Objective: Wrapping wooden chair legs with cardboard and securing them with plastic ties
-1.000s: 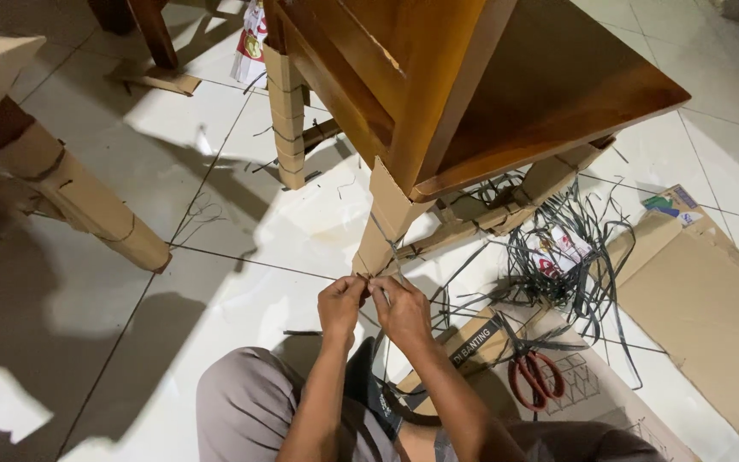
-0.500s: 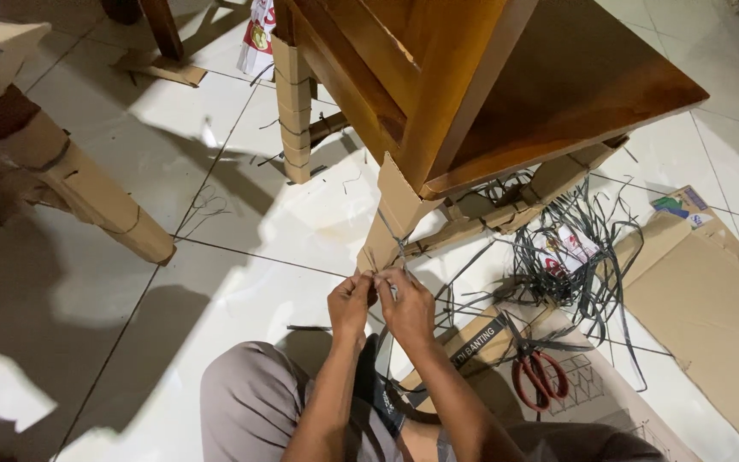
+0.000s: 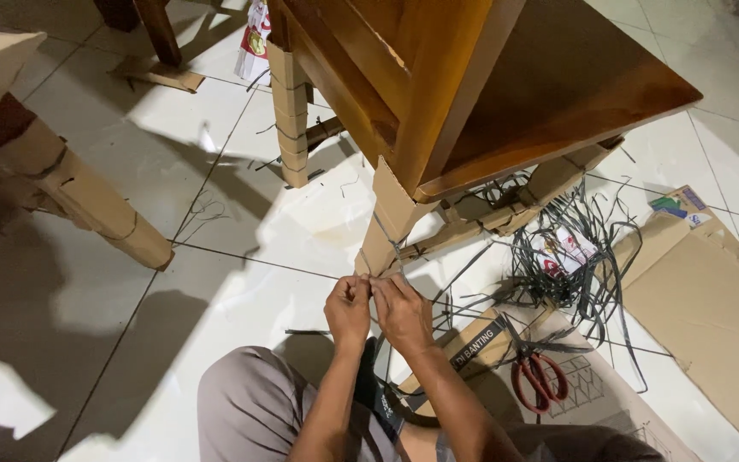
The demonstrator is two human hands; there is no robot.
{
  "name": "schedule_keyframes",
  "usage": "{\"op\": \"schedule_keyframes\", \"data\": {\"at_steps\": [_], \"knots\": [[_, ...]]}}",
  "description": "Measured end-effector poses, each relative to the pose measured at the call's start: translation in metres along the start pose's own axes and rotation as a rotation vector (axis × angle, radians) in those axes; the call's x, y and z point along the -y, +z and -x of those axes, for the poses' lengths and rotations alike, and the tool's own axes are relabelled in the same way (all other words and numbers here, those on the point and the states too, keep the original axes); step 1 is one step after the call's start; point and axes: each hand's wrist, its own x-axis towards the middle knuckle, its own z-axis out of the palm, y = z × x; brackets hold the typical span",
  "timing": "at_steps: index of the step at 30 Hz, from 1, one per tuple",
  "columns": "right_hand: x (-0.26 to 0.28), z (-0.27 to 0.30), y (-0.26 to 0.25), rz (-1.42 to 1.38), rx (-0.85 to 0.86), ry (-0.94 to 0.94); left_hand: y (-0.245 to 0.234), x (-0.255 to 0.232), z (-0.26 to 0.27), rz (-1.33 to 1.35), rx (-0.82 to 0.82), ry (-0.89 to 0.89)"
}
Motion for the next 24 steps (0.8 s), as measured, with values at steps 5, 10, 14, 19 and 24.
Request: {"op": "schedule_keyframes", "data": {"at_steps": [5,10,14,19,24], "knots": [[-0.007,0.001,0.006,0.03,0.012,-0.009,0.0,-0.009,0.006,-0.113,-0.039,0.098],[-0.001,0.0,0.002,0.077,0.02,-0.003,-0.003,-0.014,0.011,-0.227,-0.062,0.2],[-0.007,0.001,0.008,0.002,0.059,0.03,-0.005,-0.014,0.011,-0.17,-0.056,0.207],[-0.011,0.002,0.012,-0.2,0.094,0.138,-0.009,-0.019,0.019,0.186,-0.007,0.045],[-0.007,0.005,0.017,-0.318,0.056,0.262,0.002,0.018,0.009,0.504,0.092,-0.161]]}}
